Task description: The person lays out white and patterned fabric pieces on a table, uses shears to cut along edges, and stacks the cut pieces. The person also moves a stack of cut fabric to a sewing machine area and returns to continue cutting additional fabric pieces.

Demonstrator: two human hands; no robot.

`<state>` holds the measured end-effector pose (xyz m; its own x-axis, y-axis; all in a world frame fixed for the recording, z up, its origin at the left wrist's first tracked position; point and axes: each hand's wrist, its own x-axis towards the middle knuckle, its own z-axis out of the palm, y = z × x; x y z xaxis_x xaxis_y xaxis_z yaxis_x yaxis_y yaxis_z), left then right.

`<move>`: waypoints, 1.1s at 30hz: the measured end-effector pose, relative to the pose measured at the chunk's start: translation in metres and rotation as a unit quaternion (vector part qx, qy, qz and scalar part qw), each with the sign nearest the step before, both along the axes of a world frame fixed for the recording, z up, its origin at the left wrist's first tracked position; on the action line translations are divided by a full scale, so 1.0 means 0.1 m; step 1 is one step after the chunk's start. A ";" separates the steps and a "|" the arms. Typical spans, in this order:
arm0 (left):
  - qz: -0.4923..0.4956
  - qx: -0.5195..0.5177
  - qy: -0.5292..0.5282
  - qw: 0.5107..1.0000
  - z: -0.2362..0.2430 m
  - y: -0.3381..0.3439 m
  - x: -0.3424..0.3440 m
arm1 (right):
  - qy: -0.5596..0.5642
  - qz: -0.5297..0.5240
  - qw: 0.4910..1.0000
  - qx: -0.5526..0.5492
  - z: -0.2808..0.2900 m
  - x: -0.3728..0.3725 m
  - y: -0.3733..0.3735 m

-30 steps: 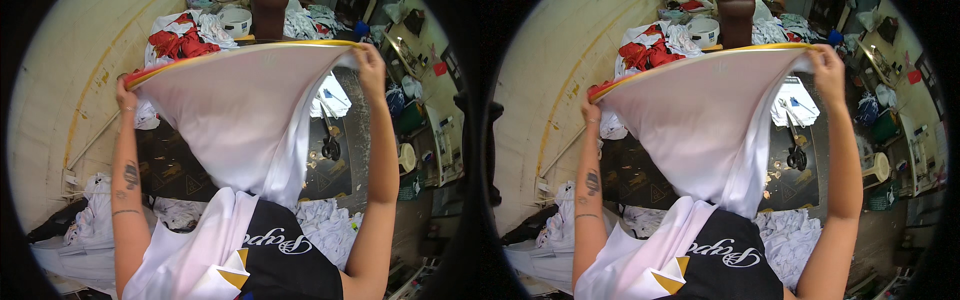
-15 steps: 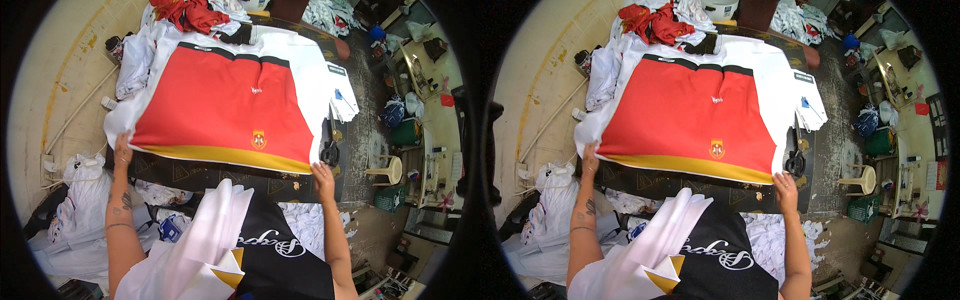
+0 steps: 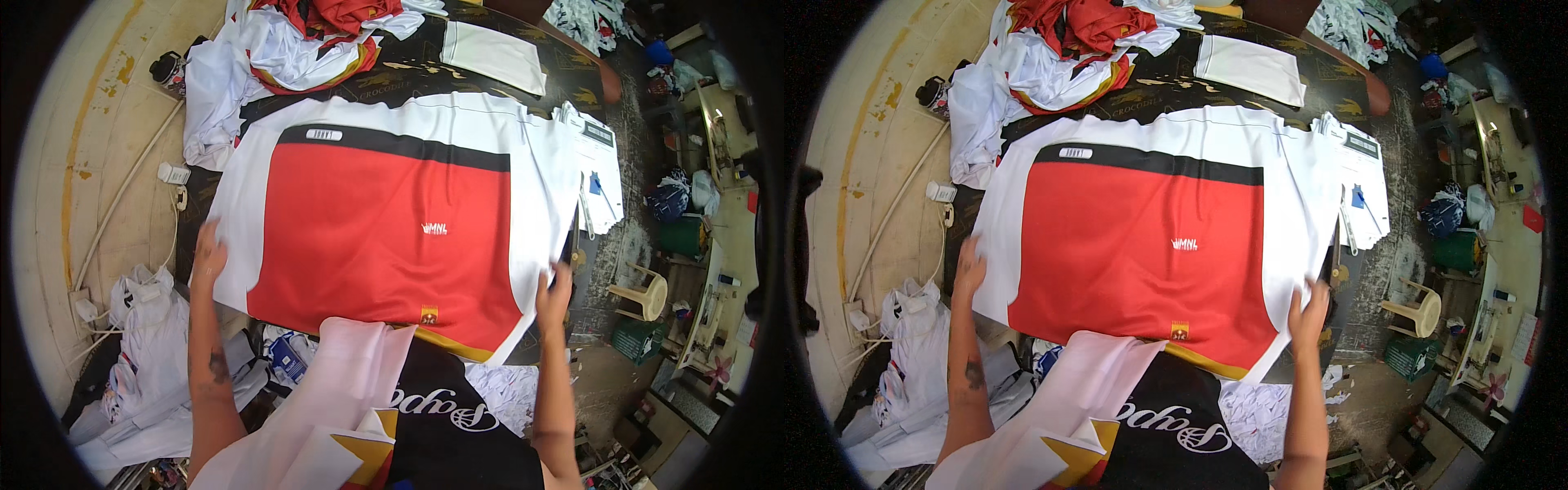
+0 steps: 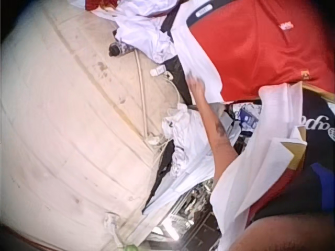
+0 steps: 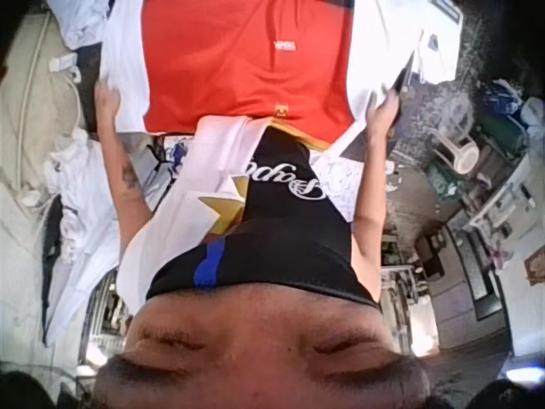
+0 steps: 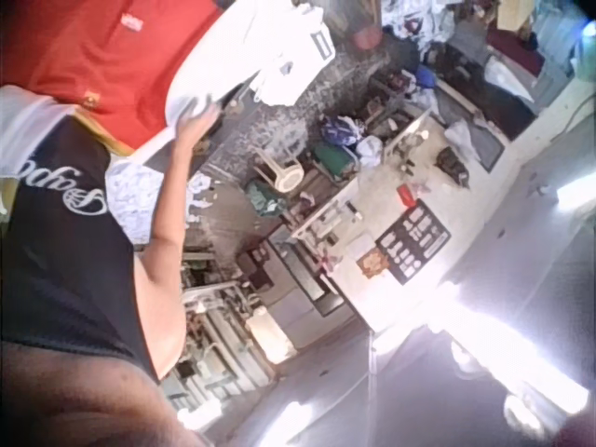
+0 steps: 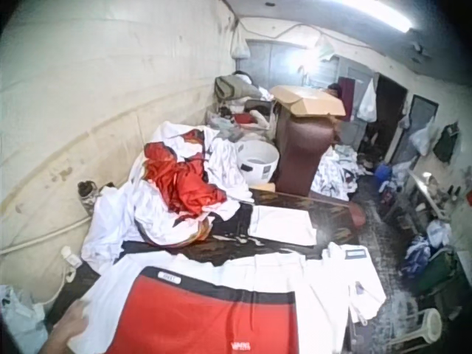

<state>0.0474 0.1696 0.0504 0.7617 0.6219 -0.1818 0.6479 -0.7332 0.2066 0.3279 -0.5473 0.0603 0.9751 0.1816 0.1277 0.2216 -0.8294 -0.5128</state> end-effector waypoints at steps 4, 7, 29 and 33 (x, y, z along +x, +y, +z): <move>-0.126 -0.139 -0.157 0.970 -0.20 -0.05 2.05 | 0.023 0.125 0.987 0.096 -0.21 1.70 1.13; -0.146 0.006 0.174 0.974 -0.33 0.07 3.20 | -0.029 0.160 0.977 -0.139 -0.55 2.26 1.64; 0.133 0.026 0.029 0.990 -1.13 0.18 3.58 | -0.037 0.099 0.956 -0.274 -1.06 2.73 1.55; -0.059 -0.011 -0.149 0.987 -0.85 0.77 3.72 | -0.020 0.196 0.950 -0.240 -0.79 3.32 1.42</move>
<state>0.4197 0.2462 -0.0344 0.8498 0.5248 0.0491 0.4670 -0.7929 0.3915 0.6595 -0.4055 -0.0188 0.8165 0.5768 -0.0271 0.5733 -0.8154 -0.0805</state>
